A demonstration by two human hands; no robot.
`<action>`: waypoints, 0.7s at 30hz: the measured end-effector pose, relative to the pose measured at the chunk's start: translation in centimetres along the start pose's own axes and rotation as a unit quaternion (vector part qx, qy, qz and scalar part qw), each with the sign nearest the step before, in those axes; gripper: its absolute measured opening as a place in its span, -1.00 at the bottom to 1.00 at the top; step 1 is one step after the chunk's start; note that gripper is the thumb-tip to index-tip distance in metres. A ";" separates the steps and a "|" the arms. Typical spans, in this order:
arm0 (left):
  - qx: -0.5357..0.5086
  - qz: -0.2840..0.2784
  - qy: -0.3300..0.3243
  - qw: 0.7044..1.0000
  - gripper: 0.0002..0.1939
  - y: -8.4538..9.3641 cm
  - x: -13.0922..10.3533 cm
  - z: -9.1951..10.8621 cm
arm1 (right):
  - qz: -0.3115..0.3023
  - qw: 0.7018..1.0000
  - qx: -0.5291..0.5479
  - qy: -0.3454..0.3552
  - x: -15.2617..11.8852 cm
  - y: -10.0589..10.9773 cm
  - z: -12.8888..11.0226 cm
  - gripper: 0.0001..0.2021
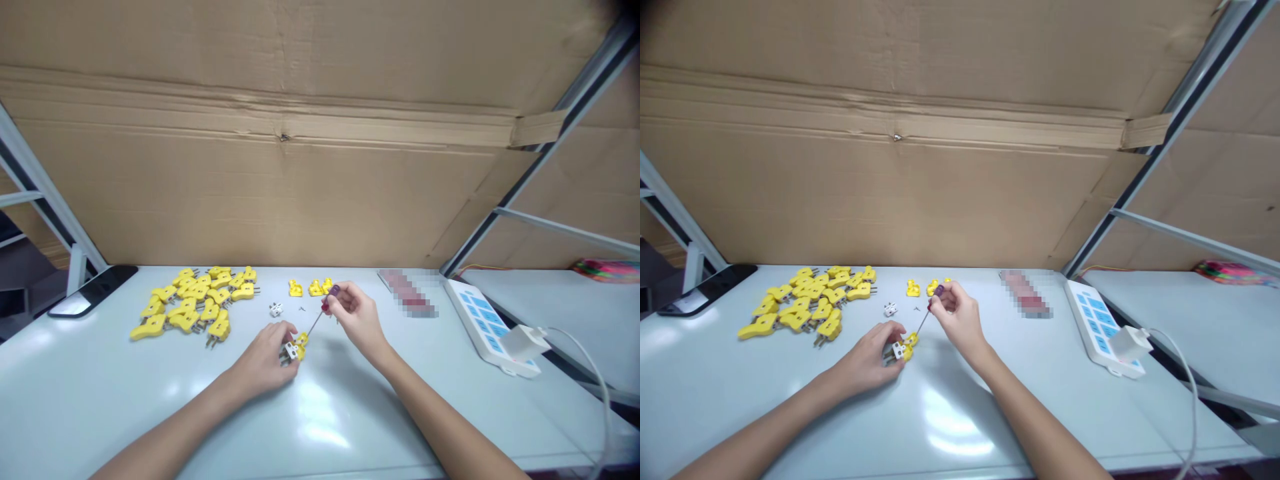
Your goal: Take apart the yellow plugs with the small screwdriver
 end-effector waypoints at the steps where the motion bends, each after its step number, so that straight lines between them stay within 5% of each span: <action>1: -0.001 0.002 0.009 1.000 -0.62 0.0 0.1 -0.2 | 0.008 1.000 0.004 0.008 -0.1 0.1 -0.2 -0.81; 21: 0.021 -0.008 -0.027 0.999 -0.76 0.2 0.4 0.0 | -0.020 0.998 0.024 0.049 -0.4 -1.1 0.4 -0.78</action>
Point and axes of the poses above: each hand's wrist, its own x-axis towards the middle knuckle, its own y-axis out of the back of the hand, z = x × y, the point moved 7 cm from there along x, towards the middle knuckle, and after that the axes turned 3 degrees about y, right-handed, at the moved point
